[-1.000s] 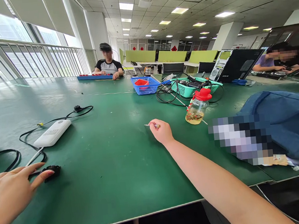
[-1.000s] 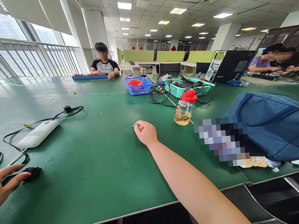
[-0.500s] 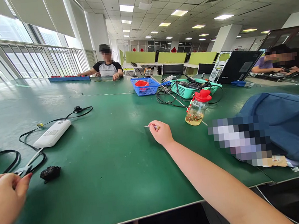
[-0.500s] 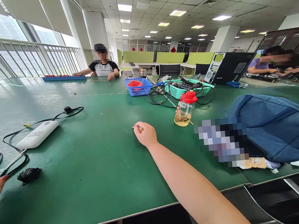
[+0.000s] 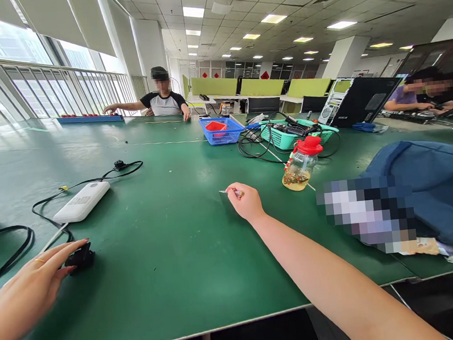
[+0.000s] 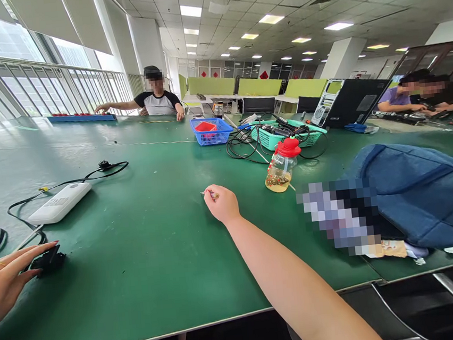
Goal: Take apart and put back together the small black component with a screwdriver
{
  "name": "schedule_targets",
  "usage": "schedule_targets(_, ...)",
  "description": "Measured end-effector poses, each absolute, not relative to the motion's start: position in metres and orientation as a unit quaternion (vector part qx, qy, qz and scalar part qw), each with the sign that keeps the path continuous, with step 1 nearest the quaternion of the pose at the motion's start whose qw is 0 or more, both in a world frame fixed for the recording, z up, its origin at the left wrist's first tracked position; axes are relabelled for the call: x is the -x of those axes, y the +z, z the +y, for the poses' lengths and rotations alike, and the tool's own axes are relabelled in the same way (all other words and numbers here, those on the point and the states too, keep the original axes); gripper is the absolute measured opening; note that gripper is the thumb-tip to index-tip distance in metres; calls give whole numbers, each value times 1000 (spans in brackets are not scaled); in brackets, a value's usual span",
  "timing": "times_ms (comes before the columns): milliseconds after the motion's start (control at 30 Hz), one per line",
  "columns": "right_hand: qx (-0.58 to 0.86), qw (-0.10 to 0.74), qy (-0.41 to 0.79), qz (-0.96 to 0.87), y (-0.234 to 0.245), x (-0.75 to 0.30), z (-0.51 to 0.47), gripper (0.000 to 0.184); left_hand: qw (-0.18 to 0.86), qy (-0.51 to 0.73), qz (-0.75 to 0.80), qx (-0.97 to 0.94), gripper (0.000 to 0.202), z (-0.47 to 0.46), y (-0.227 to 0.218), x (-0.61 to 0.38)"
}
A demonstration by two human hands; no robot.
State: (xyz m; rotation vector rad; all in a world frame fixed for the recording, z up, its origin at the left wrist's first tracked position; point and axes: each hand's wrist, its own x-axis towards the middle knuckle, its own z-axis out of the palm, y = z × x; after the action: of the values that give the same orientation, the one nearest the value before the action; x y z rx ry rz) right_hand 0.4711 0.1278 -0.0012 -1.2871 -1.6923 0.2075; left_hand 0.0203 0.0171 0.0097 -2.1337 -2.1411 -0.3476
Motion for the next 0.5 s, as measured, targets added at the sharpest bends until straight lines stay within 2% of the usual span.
schedule_targets(267,526,480,84,-697,-2,-471,129,24,59,-105,-637,762,49,24,3,-8)
schedule_targets(500,521,486,88,-697,-2,-471,128,24,22,-58,-664,745,52,28,7,-8)
